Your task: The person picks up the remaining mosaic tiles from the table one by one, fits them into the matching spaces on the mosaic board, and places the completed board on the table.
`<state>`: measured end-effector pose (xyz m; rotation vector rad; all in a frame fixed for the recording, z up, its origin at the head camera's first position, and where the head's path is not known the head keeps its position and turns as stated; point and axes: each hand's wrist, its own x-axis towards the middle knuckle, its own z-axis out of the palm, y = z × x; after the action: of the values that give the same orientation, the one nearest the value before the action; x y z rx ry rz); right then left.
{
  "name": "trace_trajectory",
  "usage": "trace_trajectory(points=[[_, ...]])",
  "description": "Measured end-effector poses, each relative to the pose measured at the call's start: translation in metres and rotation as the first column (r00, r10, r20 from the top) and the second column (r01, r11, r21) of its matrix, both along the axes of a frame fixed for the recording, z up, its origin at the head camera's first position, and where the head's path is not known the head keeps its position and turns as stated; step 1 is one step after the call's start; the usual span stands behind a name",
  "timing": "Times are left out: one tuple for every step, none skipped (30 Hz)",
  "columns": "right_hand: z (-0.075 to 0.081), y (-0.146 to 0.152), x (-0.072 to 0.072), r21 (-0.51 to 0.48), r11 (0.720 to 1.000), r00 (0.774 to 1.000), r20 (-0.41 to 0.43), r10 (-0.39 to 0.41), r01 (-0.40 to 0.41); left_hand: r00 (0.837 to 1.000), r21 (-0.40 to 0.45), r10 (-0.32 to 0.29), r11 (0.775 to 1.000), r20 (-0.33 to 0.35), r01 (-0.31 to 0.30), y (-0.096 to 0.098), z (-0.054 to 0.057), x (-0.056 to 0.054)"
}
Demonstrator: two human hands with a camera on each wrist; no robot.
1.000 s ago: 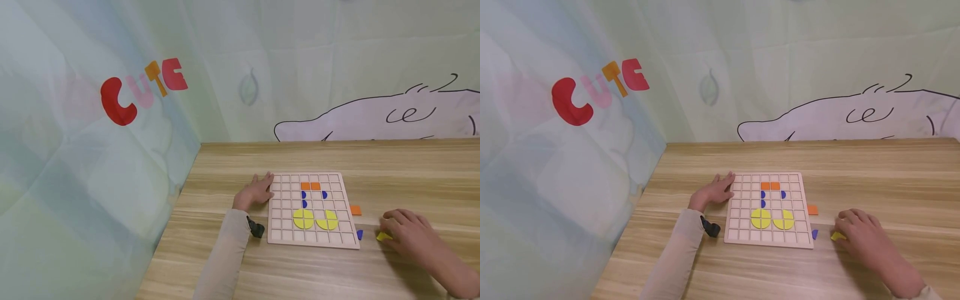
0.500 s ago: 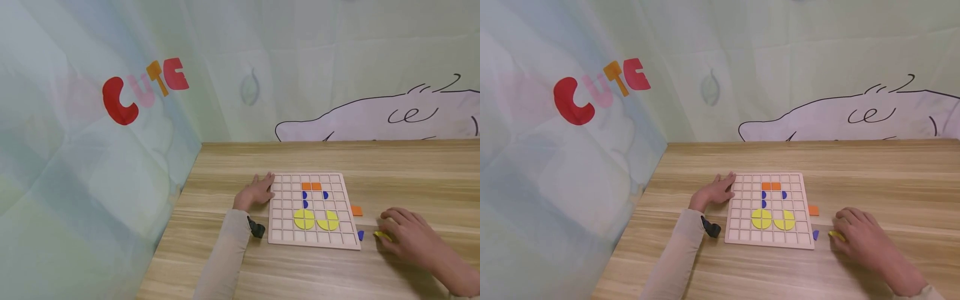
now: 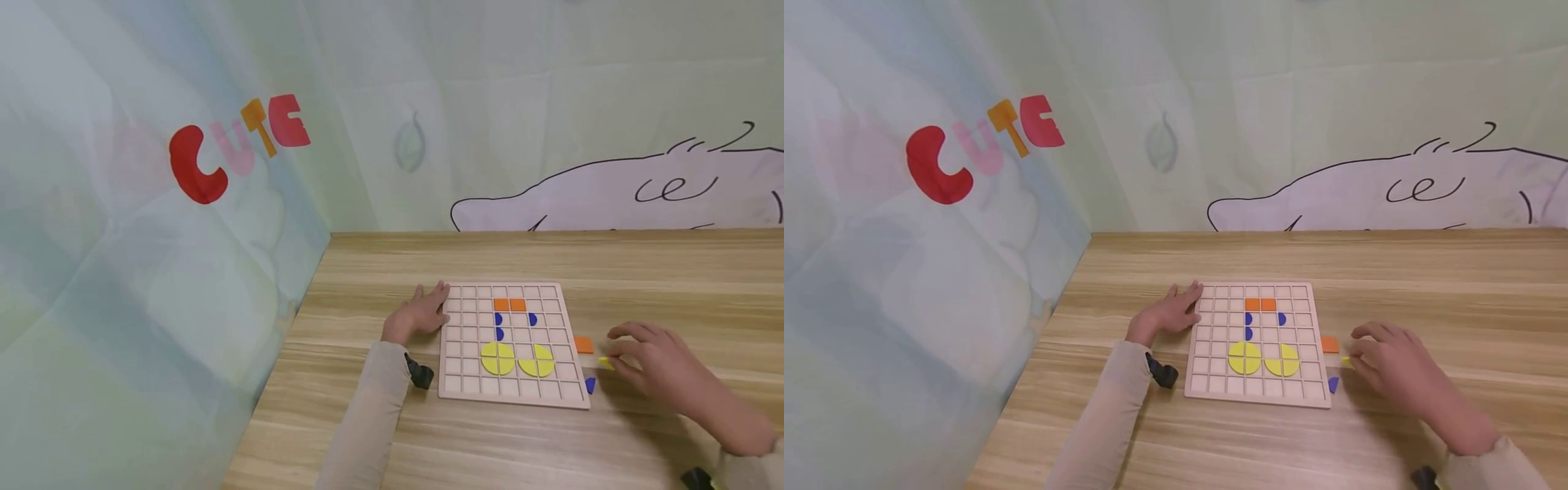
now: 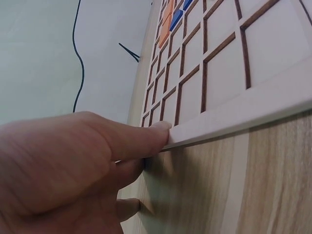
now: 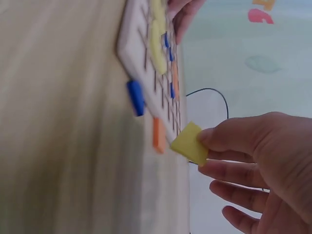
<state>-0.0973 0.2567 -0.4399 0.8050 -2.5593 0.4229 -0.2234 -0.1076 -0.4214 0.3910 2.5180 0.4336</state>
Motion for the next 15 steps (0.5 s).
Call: trace_trajectory(points=[[0.003,-0.002,-0.002,-0.003,1.000,1.000,0.020,-0.006,0.006,1.000,0.005,-0.002,1.000,-0.003,0.002,0.000,-0.001,0.000],[0.006,-0.004,-0.004,-0.005,1.000,0.999,0.034,-0.006,0.006,1.000,0.005,-0.003,1.000,-0.001,0.003,0.000,0.000,0.000],[0.008,-0.007,-0.006,-0.007,1.000,0.999,0.047,-0.009,0.009,1.000,0.005,-0.003,1.000,0.000,0.003,0.000,0.000,0.000],[0.010,-0.009,-0.008,-0.009,1.000,0.998,0.066,-0.017,0.017,1.000,0.006,-0.003,1.000,0.001,0.003,0.000,0.000,0.000],[0.012,-0.012,-0.010,-0.013,1.000,0.995,0.093,-0.026,0.027,1.000,0.004,-0.001,1.000,0.005,0.001,0.001,0.002,0.001],[0.013,-0.014,-0.012,-0.020,0.999,0.993,0.116,-0.030,0.032,1.000,0.004,-0.004,1.000,0.006,0.004,0.000,0.003,0.001],[0.014,-0.017,-0.013,-0.027,0.999,0.991,0.131,-0.029,0.033,1.000,0.004,-0.008,1.000,0.004,0.008,0.000,0.003,0.001],[0.015,-0.019,-0.015,-0.033,0.999,0.988,0.153,-0.027,0.033,1.000,0.000,-0.009,1.000,0.006,0.009,0.001,0.004,0.002],[0.016,-0.022,-0.017,-0.043,0.998,0.982,0.186,-0.028,0.036,1.000,-0.002,-0.012,1.000,0.002,0.012,0.001,0.004,0.002],[0.016,-0.024,-0.019,-0.054,0.998,0.975,0.223,-0.024,0.037,1.000,-0.002,-0.016,1.000,-0.003,0.016,0.001,0.005,0.003],[0.016,-0.027,-0.021,-0.065,0.997,0.968,0.250,-0.020,0.038,1.000,-0.004,-0.019,1.000,-0.008,0.019,0.000,0.005,0.003],[0.016,-0.029,-0.023,-0.074,0.997,0.963,0.269,-0.016,0.037,1.000,-0.006,-0.021,1.000,-0.013,0.021,0.001,0.005,0.003],[0.015,-0.032,-0.024,-0.082,0.996,0.958,0.286,-0.012,0.037,1.000,-0.005,-0.021,1.000,-0.016,0.021,0.001,0.005,0.003],[0.015,-0.034,-0.026,-0.097,0.995,0.953,0.302,-0.002,0.033,1.000,-0.002,-0.021,1.000,-0.018,0.021,0.001,0.005,0.004],[0.014,-0.036,-0.027,-0.109,0.994,0.951,0.309,0.008,0.028,1.000,-0.002,-0.021,1.000,-0.020,0.020,0.001,0.005,0.004]])
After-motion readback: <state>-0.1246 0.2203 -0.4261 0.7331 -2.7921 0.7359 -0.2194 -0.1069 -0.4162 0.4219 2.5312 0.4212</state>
